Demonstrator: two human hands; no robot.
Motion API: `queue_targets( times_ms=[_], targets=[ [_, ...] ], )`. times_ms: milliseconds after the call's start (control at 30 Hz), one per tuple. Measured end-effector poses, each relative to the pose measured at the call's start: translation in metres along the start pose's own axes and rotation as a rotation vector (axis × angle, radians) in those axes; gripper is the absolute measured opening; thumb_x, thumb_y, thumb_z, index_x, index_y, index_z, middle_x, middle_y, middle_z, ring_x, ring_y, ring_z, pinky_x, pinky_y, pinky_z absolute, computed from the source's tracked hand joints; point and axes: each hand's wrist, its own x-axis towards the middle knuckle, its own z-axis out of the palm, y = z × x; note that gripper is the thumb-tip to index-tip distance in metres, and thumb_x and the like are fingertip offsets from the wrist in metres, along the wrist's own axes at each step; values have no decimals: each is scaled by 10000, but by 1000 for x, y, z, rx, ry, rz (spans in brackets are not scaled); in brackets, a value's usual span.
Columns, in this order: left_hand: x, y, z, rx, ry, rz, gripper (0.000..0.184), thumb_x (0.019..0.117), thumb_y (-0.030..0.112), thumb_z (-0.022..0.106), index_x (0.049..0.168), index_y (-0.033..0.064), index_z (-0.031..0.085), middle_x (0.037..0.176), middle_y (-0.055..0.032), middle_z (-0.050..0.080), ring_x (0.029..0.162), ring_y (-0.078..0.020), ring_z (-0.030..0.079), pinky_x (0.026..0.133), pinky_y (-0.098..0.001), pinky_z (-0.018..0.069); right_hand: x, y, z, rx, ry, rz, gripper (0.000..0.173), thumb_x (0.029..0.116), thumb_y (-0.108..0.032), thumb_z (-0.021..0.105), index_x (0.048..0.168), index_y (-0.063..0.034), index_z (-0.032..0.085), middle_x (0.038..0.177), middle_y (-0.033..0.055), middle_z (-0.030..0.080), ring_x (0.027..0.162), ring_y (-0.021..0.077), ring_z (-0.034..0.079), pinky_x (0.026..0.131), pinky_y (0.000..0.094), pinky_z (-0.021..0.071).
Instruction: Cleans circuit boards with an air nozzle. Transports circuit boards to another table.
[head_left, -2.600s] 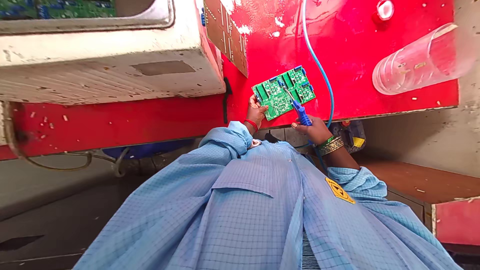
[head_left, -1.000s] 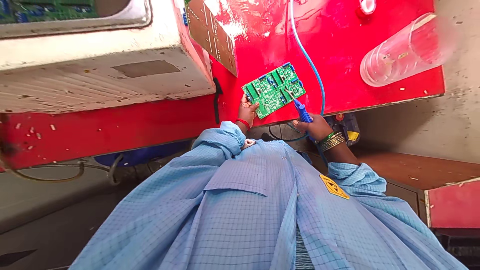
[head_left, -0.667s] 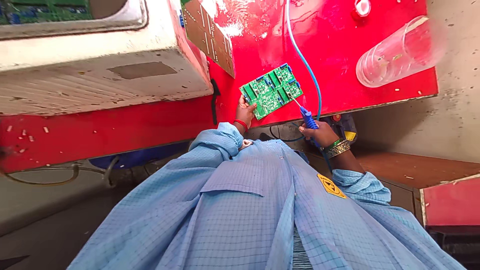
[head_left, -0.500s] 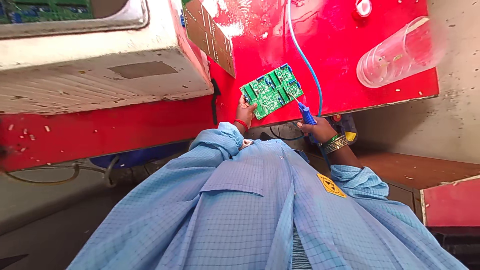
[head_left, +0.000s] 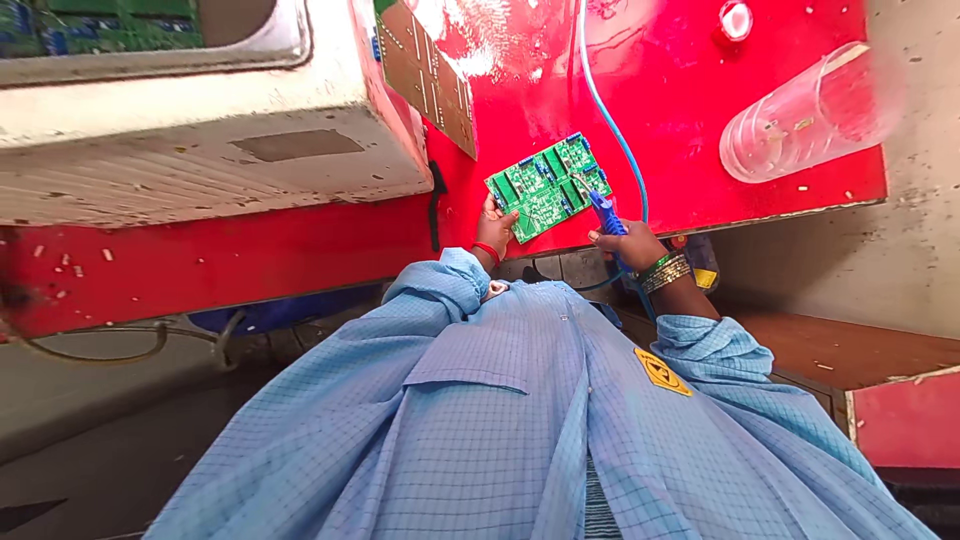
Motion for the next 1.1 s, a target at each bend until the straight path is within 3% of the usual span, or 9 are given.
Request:
queue_targets(
  times_ms=[67, 200, 433, 500, 600, 733, 1100],
  targets=[
    [0, 0, 0, 2, 0, 4, 740, 976, -122, 530, 1592, 120, 200, 1376, -197, 523, 1121, -268, 642, 903, -430, 575, 1, 2, 0, 1, 3, -5, 289, 995, -290, 681, 1113, -26, 674, 873, 69, 662, 711, 128, 616, 695, 327, 530],
    [0, 1, 1, 10, 7, 7, 763, 968, -125, 538, 1599, 111, 181, 1385, -205, 514, 1128, -277, 638, 911, -441, 572, 13, -10, 2, -16, -15, -19, 356, 985, -339, 684, 1142, -20, 673, 903, 95, 671, 753, 170, 628, 735, 394, 535],
    [0, 0, 0, 16, 12, 1, 750, 970, -126, 534, 1595, 116, 198, 1362, -204, 538, 1091, -263, 652, 880, -423, 580, 23, -33, 10, -19, -78, -35, 386, 989, -357, 686, 1181, -24, 660, 888, 71, 661, 723, 135, 610, 705, 344, 527],
    [0, 0, 0, 16, 5, -2, 751, 971, -122, 538, 1594, 121, 196, 1362, -196, 535, 1092, -254, 651, 883, -415, 580, 26, -32, 8, -27, -57, -32, 391, 986, -374, 686, 1160, -25, 660, 865, 66, 656, 692, 134, 601, 676, 341, 521],
    [0, 1, 1, 18, 13, -4, 748, 973, -121, 536, 1595, 122, 201, 1363, -193, 532, 1098, -253, 648, 888, -410, 578, 29, -31, -1, -6, -13, 6, 446, 994, -381, 676, 1237, -10, 633, 937, 94, 672, 742, 151, 627, 732, 360, 538],
    [2, -1, 0, 14, 4, 6, 755, 974, -122, 531, 1599, 115, 180, 1392, -202, 515, 1121, -267, 643, 899, -424, 575, 34, -27, -11, 38, 49, 48, 452, 992, -391, 673, 1251, -24, 624, 911, 78, 670, 709, 133, 623, 686, 335, 536],
    [-2, 3, 2, 1, 11, 4, 732, 977, -123, 529, 1590, 120, 211, 1360, -190, 534, 1087, -255, 650, 875, -410, 579, 43, -37, -6, 60, 42, 46, 487, 978, -399, 695, 1272, -20, 607, 910, 69, 664, 696, 119, 614, 677, 314, 537]
  ],
)
